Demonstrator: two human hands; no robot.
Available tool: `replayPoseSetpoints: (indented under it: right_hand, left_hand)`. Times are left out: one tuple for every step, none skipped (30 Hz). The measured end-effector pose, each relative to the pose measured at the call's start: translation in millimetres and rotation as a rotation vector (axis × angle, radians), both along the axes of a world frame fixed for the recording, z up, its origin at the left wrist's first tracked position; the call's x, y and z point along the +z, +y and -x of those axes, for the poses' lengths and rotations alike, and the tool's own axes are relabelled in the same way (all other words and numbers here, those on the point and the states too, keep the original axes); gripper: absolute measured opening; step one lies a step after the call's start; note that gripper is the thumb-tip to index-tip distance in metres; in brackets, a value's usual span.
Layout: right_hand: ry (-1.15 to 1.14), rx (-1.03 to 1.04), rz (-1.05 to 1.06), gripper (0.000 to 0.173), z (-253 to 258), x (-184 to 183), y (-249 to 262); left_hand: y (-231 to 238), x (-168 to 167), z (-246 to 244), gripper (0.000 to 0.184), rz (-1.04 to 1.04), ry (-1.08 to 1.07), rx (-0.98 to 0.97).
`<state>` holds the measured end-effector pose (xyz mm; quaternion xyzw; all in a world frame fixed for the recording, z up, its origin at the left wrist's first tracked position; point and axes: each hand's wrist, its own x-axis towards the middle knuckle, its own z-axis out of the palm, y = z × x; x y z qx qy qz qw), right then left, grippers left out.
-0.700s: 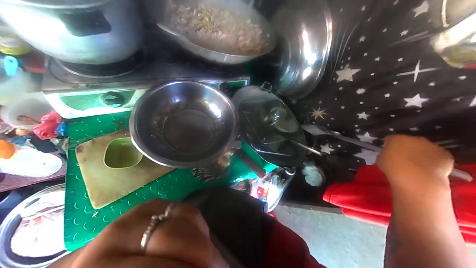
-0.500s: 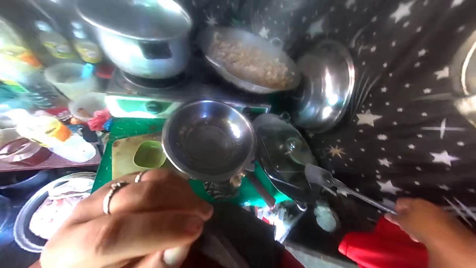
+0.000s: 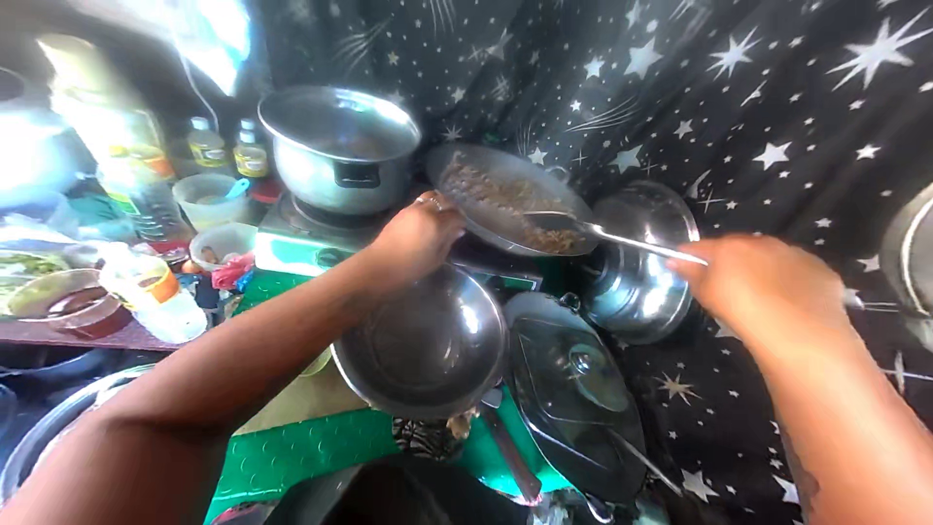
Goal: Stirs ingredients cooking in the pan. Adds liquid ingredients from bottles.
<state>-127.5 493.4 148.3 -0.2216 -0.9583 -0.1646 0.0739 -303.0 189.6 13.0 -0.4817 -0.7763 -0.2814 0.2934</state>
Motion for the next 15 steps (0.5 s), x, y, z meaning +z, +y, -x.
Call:
replayPoseSetpoints:
  right_hand:
    - [-0.060,0.000,-0.041,0.031,14.8,4.9,-15.4]
    - [-0.117,0.000,-0.066,0.031,28.5,7.9,-30.3]
    - [-0.169,0.006,-0.083,0.030,40.6,8.1,-44.4]
    - [-0.215,0.014,-0.092,0.030,51.7,5.6,-57.5]
    - [-0.256,0.026,-0.088,0.029,62.3,1.4,-69.2]
    - [-0.300,0.035,-0.077,0.024,73.6,-4.7,-78.4]
    - [-0.344,0.042,-0.071,0.019,87.0,-14.3,-83.6]
    - [-0.377,0.046,-0.069,0.016,101.8,-27.1,-85.3]
    - [-0.393,0.046,-0.071,0.015,118.3,-41.5,-84.4]
    - [-0.400,0.034,-0.077,0.015,136.2,-55.6,-83.0]
    - [-0.396,0.016,-0.085,0.014,154.6,-69.2,-81.2]
    - [-0.384,0.006,-0.088,0.014,171.5,-81.0,-78.9]
    - [-0.361,0.007,-0.076,0.014,186.1,-90.3,-76.4]
    - [-0.331,0.017,-0.058,0.014,199.4,-98.3,-72.7]
    - [-0.304,0.023,-0.037,0.015,211.7,-104.6,-68.1]
  left_hand:
    - [8.8,-0.1,17.8,0.018,0.052,-0.011,0.048]
    - [17.6,-0.2,34.1,0.016,0.105,-0.017,0.103]
    - [25.3,0.9,46.9,0.016,0.174,-0.042,0.156]
    - [31.8,3.7,56.0,0.015,0.261,-0.094,0.207]
    - [37.8,6.0,63.3,0.015,0.341,-0.147,0.253]
    - [43.1,8.1,69.0,0.016,0.413,-0.203,0.294]
    - [47.4,9.1,73.8,0.017,0.472,-0.250,0.332]
    - [50.8,8.7,77.9,0.018,0.514,-0.285,0.362]
    - [53.1,7.6,81.4,0.019,0.540,-0.307,0.381]
    - [54.3,6.9,84.0,0.019,0.555,-0.324,0.395]
    - [54.9,6.1,86.3,0.019,0.559,-0.338,0.402]
    - [55.2,5.7,88.1,0.019,0.563,-0.349,0.403]
    - [55.4,6.0,89.5,0.020,0.568,-0.351,0.402]
    - [56.0,6.8,90.7,0.020,0.580,-0.349,0.401]
    - [56.8,8.4,91.0,0.021,0.592,-0.352,0.399]
